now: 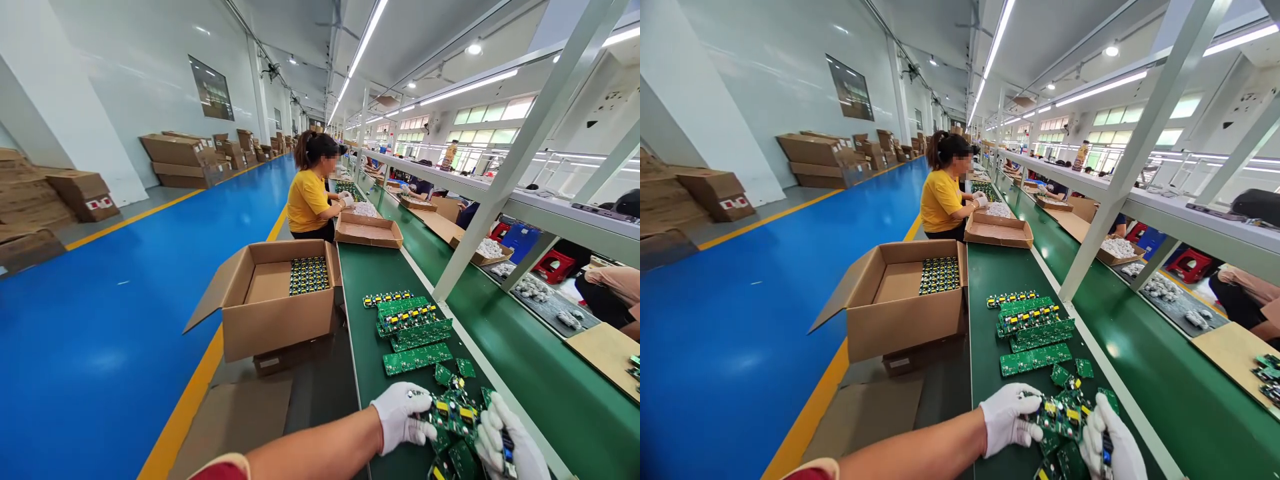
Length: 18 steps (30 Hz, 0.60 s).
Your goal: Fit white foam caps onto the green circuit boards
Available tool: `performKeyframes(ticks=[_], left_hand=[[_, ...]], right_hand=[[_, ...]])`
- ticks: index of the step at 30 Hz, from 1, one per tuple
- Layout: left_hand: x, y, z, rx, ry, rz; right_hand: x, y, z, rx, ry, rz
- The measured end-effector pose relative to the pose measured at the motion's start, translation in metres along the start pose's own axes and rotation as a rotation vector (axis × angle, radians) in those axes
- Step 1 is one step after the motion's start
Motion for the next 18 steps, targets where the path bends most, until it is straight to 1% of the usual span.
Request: performKeyframes(ticks=[1, 2, 3, 4, 6, 7, 8, 9, 11, 14, 16, 18], left_hand=[[0.003, -0.005, -0.001, -0.026, 0.011, -0.033], [0.005, -0.007, -0.003, -0.032, 0.040, -0.061], [0.005, -0.007, -0.005, -0.015, 0.079, -0.078], [0.005, -0.004, -0.008, 0.026, 0.123, -0.087], [0.001, 0.006, -0.013, 0.138, 0.215, -0.090], [-0.001, 0.013, -0.014, 0.186, 0.251, -0.079], [-0.004, 0.020, -0.014, 0.214, 0.273, -0.059], [-0.007, 0.027, -0.012, 0.219, 0.273, -0.024], [-0.011, 0.038, -0.006, 0.171, 0.219, 0.062], [-0.013, 0.044, 0.003, 0.076, 0.107, 0.159], [-0.012, 0.044, 0.004, 0.040, 0.061, 0.182], [-0.008, 0.041, 0.001, 0.023, 0.049, 0.147]], right_hand=[[0.001, -0.004, 0.002, 0.001, 0.012, -0.028], [0.003, -0.009, 0.008, -0.044, -0.029, -0.062], [0.004, -0.012, 0.019, -0.140, -0.128, -0.098], [0.002, -0.014, 0.032, -0.266, -0.257, -0.131], [-0.006, -0.006, 0.050, -0.505, -0.485, -0.149], [-0.010, 0.000, 0.053, -0.588, -0.544, -0.141], [-0.014, 0.005, 0.052, -0.636, -0.561, -0.126], [-0.016, 0.010, 0.048, -0.644, -0.549, -0.108], [-0.018, 0.016, 0.038, -0.550, -0.485, -0.068], [-0.018, 0.018, 0.025, -0.368, -0.356, -0.041], [-0.021, 0.019, 0.021, -0.235, -0.253, -0.019], [-0.025, 0.019, 0.025, -0.121, -0.185, -0.004]])
Point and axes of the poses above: each hand's wrist, its own x-axis towards the middle knuckle, its own y-axis out of the palm, z = x × y, the point moved 9 cm from there along x, towards the middle knuckle, and after that the axes turned 14 degrees about -z, right-handed, at the moved point
